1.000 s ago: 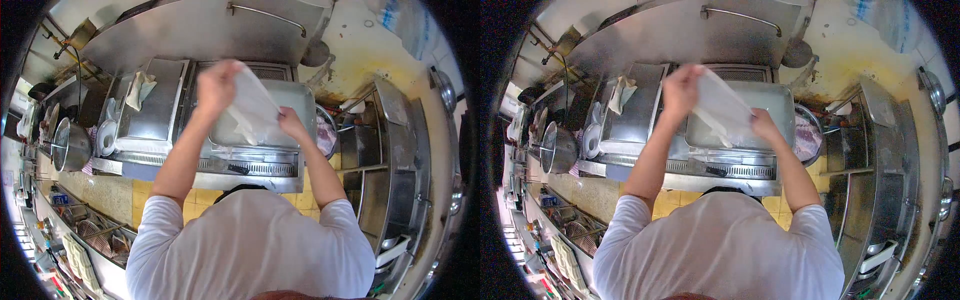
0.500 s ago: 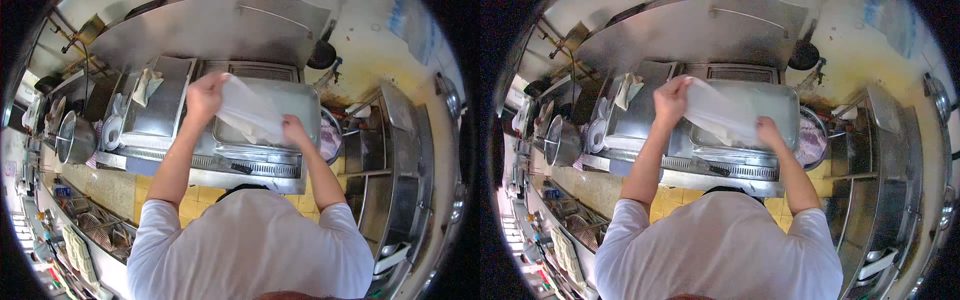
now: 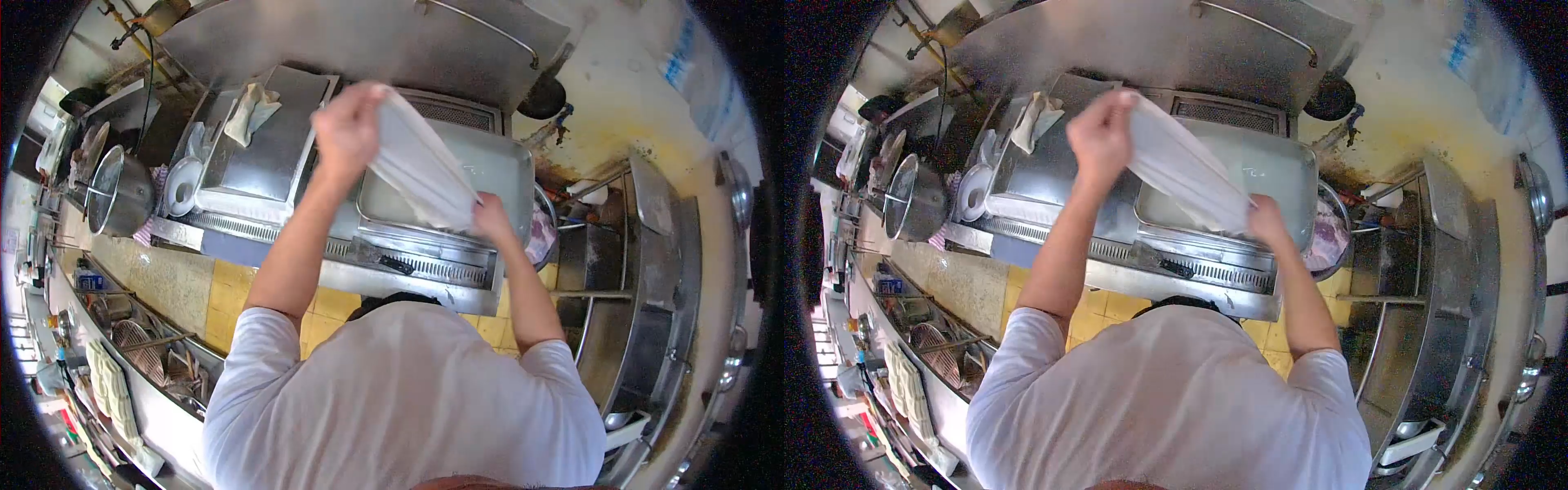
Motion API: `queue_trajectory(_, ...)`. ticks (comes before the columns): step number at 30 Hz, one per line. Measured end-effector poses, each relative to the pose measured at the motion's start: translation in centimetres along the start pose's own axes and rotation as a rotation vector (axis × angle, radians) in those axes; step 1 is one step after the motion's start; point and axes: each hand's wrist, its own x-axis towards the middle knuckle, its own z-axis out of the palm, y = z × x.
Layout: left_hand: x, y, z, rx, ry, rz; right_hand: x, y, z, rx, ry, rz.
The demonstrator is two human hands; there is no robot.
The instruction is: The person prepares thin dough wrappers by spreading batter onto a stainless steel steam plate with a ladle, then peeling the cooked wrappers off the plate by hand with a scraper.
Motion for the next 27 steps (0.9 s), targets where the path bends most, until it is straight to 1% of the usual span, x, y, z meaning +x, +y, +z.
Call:
queue_trajectory(1, 0.4, -0.9, -0.9, 0.004, 0.062, -0.035, -0.7, 3.5, -1.2, -0.096, -0.027, 0.041)
queue_trajectory(2, 0.1, -1.9, -1.3, 0.005, 0.068, -0.041, -0.9, 5.8, -2.3, -0.193, -0.052, 0.078)
queue_trajectory(3, -0.8, -3.3, -1.4, 0.061, 0.076, -0.084, -1.0, 6.0, -3.5, -0.197, -0.055, 0.079)
queue_trajectory(4, -1.8, -4.5, -1.2, 0.116, 0.079, -0.126, -1.4, 5.4, -5.2, -0.328, -0.144, 0.178)
queue_trajectory(5, -3.1, -5.4, -0.7, 0.104, 0.006, -0.211, -1.6, 4.7, -6.5, -0.46, -0.231, 0.275)
queue_trajectory(6, -4.5, -5.3, 0.0, 0.178, -0.107, -0.155, -1.2, 3.5, -6.8, -0.467, -0.23, 0.275)
queue_trajectory(7, -6.1, -5.1, 1.5, 0.15, -0.202, -0.095, -0.5, 1.7, -6.2, -0.288, -0.091, 0.075)
queue_trajectory(8, -7.5, -4.6, 3.2, 0.106, -0.265, 0.047, 0.0, -0.6, -5.2, -0.103, 0.043, -0.118)
queue_trajectory(9, -8.5, -4.0, 4.6, 0.061, -0.328, 0.189, 1.0, -5.3, -4.0, 0.198, 0.058, -0.146)
queue_trajectory(10, -8.7, -2.8, 5.4, 0.06, -0.328, 0.184, 1.9, -9.7, -3.1, 0.499, 0.075, -0.173)
queue_trajectory(11, -8.1, -1.1, 5.8, 0.022, -0.432, 0.195, 2.1, -11.2, -3.0, 0.496, 0.072, -0.17)
queue_trajectory(12, -7.5, 0.2, 5.7, -0.017, -0.54, 0.208, 2.0, -12.3, -2.9, 0.408, -0.061, 0.011)
queue_trajectory(13, -6.6, 0.3, 5.2, -0.022, -0.547, 0.208, 1.9, -12.7, -2.8, 0.319, -0.19, 0.195)
queue_trajectory(14, -5.2, -0.2, 4.2, -0.021, -0.388, 0.251, 1.6, -11.7, -2.8, 0.319, -0.185, 0.198)
queue_trajectory(15, -3.8, -0.6, 2.9, -0.019, -0.223, 0.289, 1.3, -9.2, -2.8, 0.173, -0.131, 0.181)
queue_trajectory(16, -2.3, -0.2, 1.1, -0.062, -0.197, 0.086, 0.8, -6.4, -2.7, 0.028, -0.082, 0.165)
queue_trajectory(17, -1.6, -1.1, -0.3, 0.001, -0.101, -0.01, 0.2, -2.1, -2.6, -0.113, 0.003, 0.075)
queue_trajectory(18, -1.3, -2.3, -1.3, -0.081, -0.049, -0.16, -0.3, 1.7, -3.2, -0.251, 0.09, -0.017)
queue_trajectory(19, -1.6, -3.7, -1.7, -0.043, 0.039, -0.232, -1.0, 3.3, -4.4, -0.308, 0.131, -0.015)
queue_trajectory(20, -2.3, -5.8, -2.0, -0.043, 0.032, -0.229, -1.6, 4.5, -5.5, -0.364, 0.174, -0.009)
queue_trajectory(21, -3.6, -8.3, -2.1, 0.094, 0.019, -0.315, -1.8, 5.5, -6.7, -0.361, 0.177, 0.0)
queue_trajectory(22, -4.9, -10.8, -2.1, 0.231, 0.006, -0.399, -1.6, 6.4, -8.1, -0.382, 0.13, 0.079)
queue_trajectory(23, -6.2, -13.3, -2.4, 0.226, -0.002, -0.397, -1.4, 6.9, -9.3, -0.403, 0.085, 0.157)
queue_trajectory(24, -7.5, -15.8, -2.6, 0.309, -0.031, -0.513, -1.2, 7.3, -10.2, -0.405, 0.091, 0.166)
queue_trajectory(25, -8.4, -17.4, -2.4, 0.393, -0.057, -0.627, -0.8, 7.6, -11.1, -0.252, 0.093, 0.252)
queue_trajectory(26, -9.0, -17.9, -2.0, 0.387, -0.062, -0.623, -0.7, 7.7, -11.9, -0.097, 0.094, 0.334)
queue_trajectory(27, -9.5, -18.2, -1.7, 0.447, -0.178, -0.635, -0.9, 4.9, -12.6, 0.197, 0.099, 0.383)
